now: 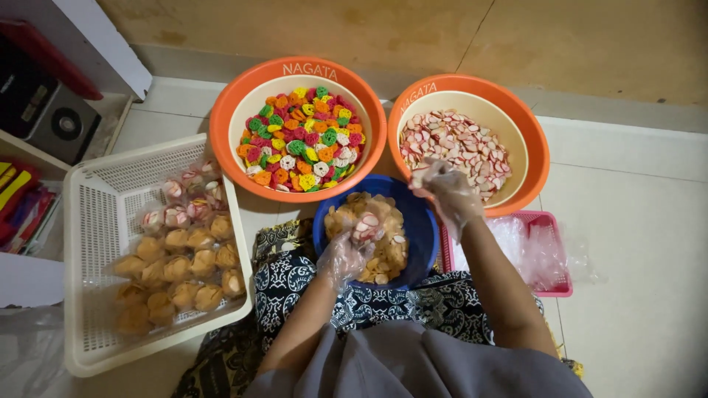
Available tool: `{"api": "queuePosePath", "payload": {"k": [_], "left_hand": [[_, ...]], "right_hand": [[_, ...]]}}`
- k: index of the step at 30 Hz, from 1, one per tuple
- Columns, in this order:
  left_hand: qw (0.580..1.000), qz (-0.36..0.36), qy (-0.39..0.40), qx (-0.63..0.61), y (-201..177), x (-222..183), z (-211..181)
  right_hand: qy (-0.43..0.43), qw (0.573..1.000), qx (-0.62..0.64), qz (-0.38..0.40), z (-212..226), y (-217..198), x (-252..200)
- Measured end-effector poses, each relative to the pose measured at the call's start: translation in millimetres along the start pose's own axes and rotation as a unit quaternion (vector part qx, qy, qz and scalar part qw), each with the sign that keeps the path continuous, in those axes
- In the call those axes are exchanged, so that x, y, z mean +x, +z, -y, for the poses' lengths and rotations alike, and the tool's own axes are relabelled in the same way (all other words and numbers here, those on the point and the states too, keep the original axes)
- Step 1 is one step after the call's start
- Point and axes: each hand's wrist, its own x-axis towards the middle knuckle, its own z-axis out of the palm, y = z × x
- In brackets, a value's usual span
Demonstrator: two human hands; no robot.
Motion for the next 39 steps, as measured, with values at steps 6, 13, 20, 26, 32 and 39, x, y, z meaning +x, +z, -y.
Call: {"api": "queuePosePath", "payload": {"k": [6,13,20,26,32,39], "left_hand": [[0.999,-0.014,-0.025,-0.027,35.4,-42.8,2.8],[0.999,-0.031,-0.037,0.002,58.7,-61.7,-2.1],[0.996,0.046,-0.074,-0.028,65.8,-71.9,-5.8],[0.985,0.084,-0.144,-0.035,3.3,-8.0,-7.8],[0.994,0.012,-0.103,-0.017,35.9,-35.0,-3.9],[0.995,-0.004,-0.094,-0.010,17.2,1.4,-5.7]], "right_hand": [[-0.108,0.975,0.029,0.194,-18.9,18.5,-13.5],[0.035,0.969,0.001,0.246,-135.1,2.4,21.4],[0.013,0.971,-0.169,0.167,16.8,28.4,-26.6],[0.018,0.869,-0.488,0.073,-108.7,-79.5,109.4],[0.048,0.525,-0.824,0.209,-213.4,-201.4,164.7],[0.003,0.415,-0.858,0.303,-88.2,-110.1,113.2]]}}
